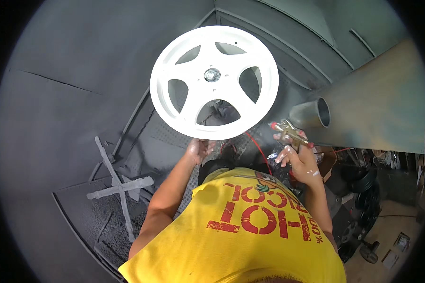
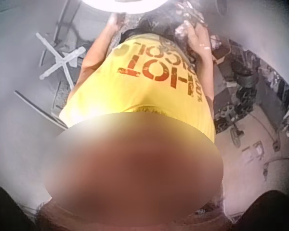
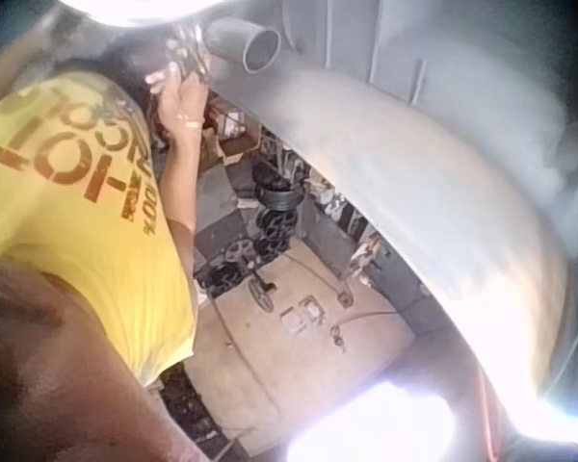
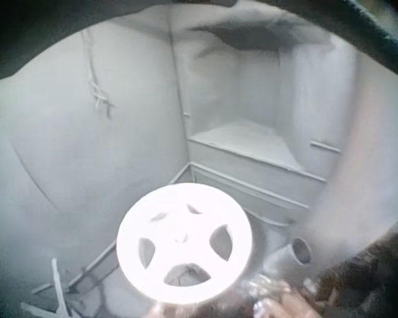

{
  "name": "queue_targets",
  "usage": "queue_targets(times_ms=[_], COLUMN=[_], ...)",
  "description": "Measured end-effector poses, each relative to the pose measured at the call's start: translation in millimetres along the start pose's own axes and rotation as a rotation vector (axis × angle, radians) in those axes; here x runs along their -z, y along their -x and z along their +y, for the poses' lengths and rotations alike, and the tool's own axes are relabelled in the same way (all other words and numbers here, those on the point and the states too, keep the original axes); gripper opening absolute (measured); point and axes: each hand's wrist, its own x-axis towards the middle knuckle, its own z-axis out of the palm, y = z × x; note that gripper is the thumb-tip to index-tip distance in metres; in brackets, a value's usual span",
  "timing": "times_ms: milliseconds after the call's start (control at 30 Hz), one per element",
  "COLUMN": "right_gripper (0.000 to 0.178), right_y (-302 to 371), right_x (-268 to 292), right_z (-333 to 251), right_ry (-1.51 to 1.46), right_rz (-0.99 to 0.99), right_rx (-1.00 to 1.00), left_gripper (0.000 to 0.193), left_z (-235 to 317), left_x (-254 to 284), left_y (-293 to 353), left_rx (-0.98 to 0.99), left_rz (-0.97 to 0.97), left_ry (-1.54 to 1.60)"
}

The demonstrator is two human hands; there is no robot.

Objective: The person uses a spray gun to apply white paint to a wheel rim, turning the rim by hand to reach different sides and sections.

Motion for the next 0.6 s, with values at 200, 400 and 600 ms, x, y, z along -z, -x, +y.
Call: queue_targets(times_ms=[200, 400, 600], right_gripper=[0.023, 0.020, 0.020], right_y=[-41.9, -91.9, -106.4], right_x=[5.8, 25.4, 27.0], right_z=[7.0, 13.8, 4.8], right_ry=[0.206, 0.424, 0.397], right_rz=[-0.046, 0.030, -0.004], right_rx=[0.044, 0.123, 0.136], left_gripper=[0.040, 0.043, 0.055], left_z=[-14.1, -32.3, -62.7], left_x=[36.8, -1.4, -77.8], left_y=[-18.7, -12.9, 13.6], left_rx=[-0.228, -0.275, -0.090], left_rz=[0.246, 0.142, -0.077], left_ry=[0.035, 0.160, -0.134])
